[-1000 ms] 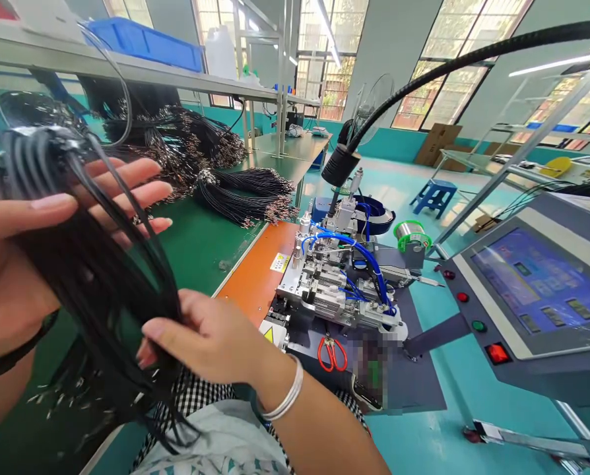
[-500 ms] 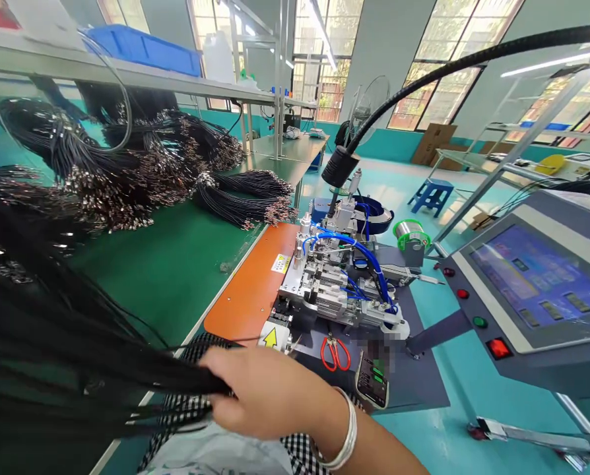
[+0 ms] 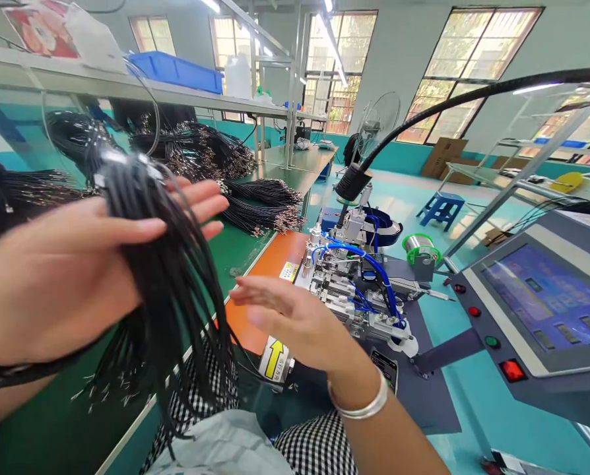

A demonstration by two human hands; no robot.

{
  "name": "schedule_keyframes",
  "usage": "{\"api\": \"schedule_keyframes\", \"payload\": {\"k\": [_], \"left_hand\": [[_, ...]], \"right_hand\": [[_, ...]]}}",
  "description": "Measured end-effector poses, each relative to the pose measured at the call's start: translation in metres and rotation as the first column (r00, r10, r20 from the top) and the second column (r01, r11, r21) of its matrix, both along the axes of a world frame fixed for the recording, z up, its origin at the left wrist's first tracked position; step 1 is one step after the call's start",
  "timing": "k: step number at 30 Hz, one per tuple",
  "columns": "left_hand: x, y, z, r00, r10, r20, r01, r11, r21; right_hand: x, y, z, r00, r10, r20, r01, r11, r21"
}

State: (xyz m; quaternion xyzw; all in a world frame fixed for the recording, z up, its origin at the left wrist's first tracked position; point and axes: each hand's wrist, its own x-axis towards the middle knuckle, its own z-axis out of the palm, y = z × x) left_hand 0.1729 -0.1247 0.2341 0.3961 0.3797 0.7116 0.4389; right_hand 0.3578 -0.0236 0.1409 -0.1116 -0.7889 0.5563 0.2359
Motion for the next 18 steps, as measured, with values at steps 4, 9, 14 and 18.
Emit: {"api": "schedule_keyframes", "payload": {"k": [4,9,14,18], "left_hand": [[0.014,0.011,-0.021,0.990,-0.143,-0.005,0.143,0.989,-0.020],[0.002,0.005,-0.017,0.989,-0.150,-0.011,0.150,0.988,-0.025],[-0.004,-0.004,-0.001,0.995,-0.078,-0.065,0.074,0.995,-0.065],[-0.015,-0.010,0.003,0.999,0.002,-0.050,-0.007,0.996,-0.091]], "right_hand": [[-0.029,-0.016,0.023,0.982,-0.186,0.014,0.187,0.982,-0.012],[-0.030,-0.018,0.011,0.980,-0.193,-0.058,0.179,0.966,-0.184],[-0.023,-0.028,-0.027,0.983,0.109,0.144,-0.046,0.921,-0.387],[-0.010,-0.027,-0.057,0.952,0.101,0.288,0.006,0.937,-0.349]]}}
